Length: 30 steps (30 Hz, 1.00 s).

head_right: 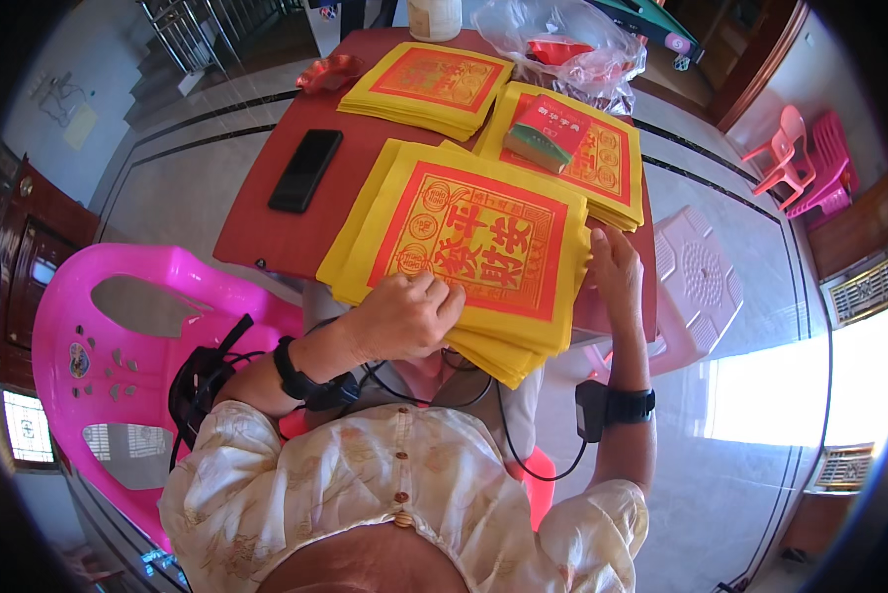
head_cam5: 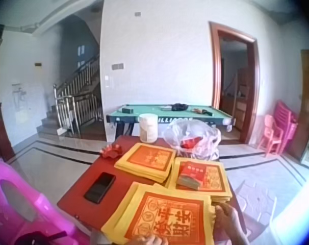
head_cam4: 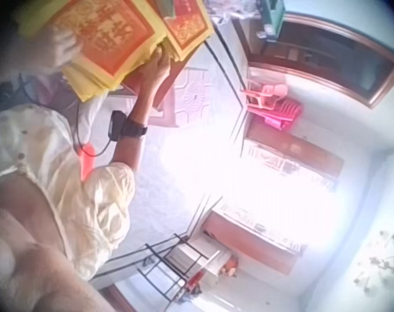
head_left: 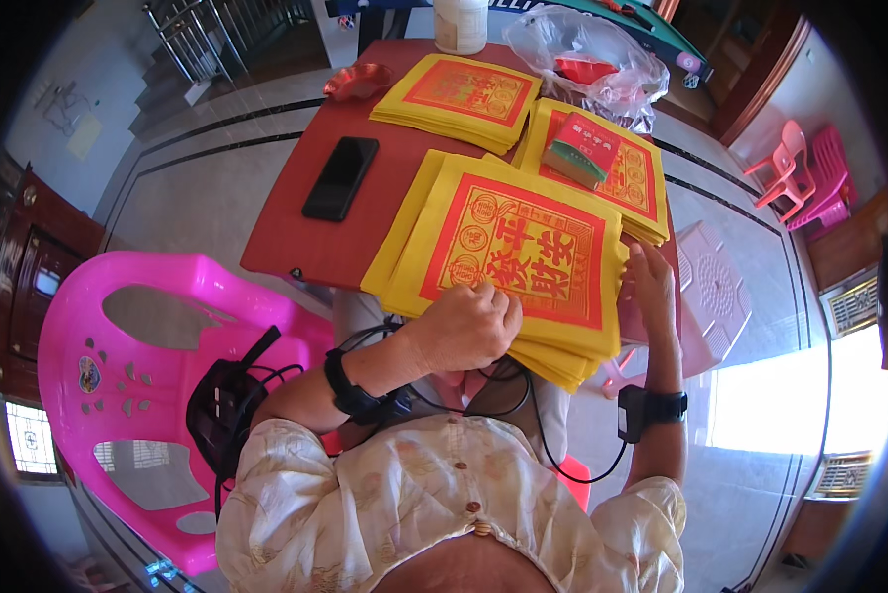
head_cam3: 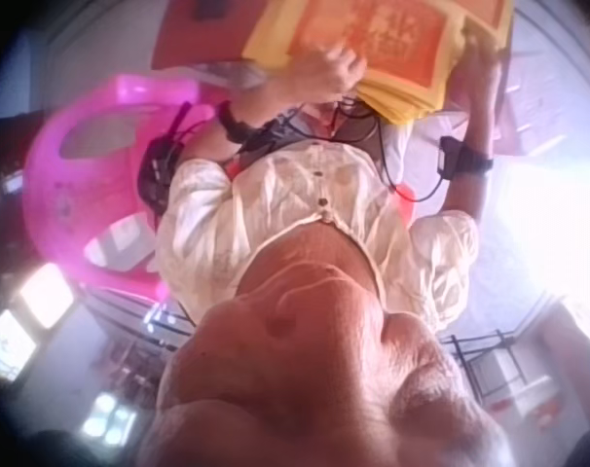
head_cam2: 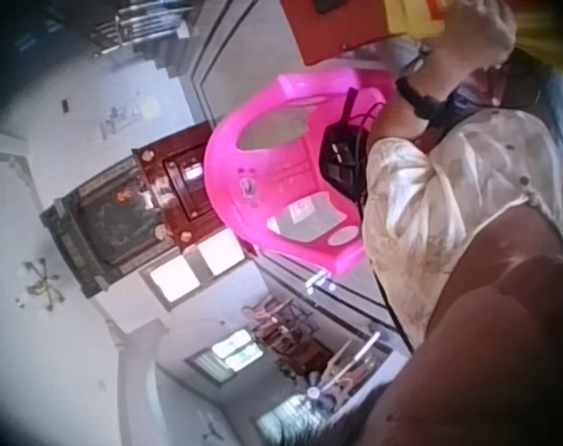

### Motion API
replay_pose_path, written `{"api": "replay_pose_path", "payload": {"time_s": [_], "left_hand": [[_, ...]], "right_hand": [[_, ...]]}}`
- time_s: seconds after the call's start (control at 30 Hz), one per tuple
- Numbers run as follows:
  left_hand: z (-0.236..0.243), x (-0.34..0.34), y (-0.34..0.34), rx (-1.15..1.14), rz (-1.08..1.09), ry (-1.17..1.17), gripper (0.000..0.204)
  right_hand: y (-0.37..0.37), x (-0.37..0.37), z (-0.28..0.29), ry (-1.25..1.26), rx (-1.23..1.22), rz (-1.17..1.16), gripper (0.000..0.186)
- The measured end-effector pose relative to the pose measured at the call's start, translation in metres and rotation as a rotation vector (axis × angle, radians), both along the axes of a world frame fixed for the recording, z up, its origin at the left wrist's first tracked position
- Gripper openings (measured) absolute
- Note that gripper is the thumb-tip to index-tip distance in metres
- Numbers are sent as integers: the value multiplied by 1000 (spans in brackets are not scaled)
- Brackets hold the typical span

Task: Counting and organizing stacks of yellow joss paper on a table.

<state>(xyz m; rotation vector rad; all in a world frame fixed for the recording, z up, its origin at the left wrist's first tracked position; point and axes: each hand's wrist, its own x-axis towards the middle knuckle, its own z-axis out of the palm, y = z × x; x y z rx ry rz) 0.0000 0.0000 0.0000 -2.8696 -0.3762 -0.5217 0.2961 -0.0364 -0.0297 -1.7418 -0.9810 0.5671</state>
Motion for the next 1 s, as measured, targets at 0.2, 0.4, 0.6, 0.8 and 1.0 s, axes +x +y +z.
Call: {"api": "replay_pose_path", "payload": {"time_s": [0.2,0.4,0.6,0.8,1.0], "left_hand": [[2,0,-5,104,-94,20,28],[0,3,-7,39,-92,-38,30],[4,3,-11,-235,4,50,46],[-10,7,-13,-111,98,73,51],[-15,10,-11,-127,104,93,49]], "right_hand": [[-19,-14,-1,-126,-130,-65,54],[-10,-14,-25,-402,50,66,48],[12,-7,3,83,50,152,30],[39,20,-17,-174,14,142,33],[49,28,-23,-281,18,135,40]]}}
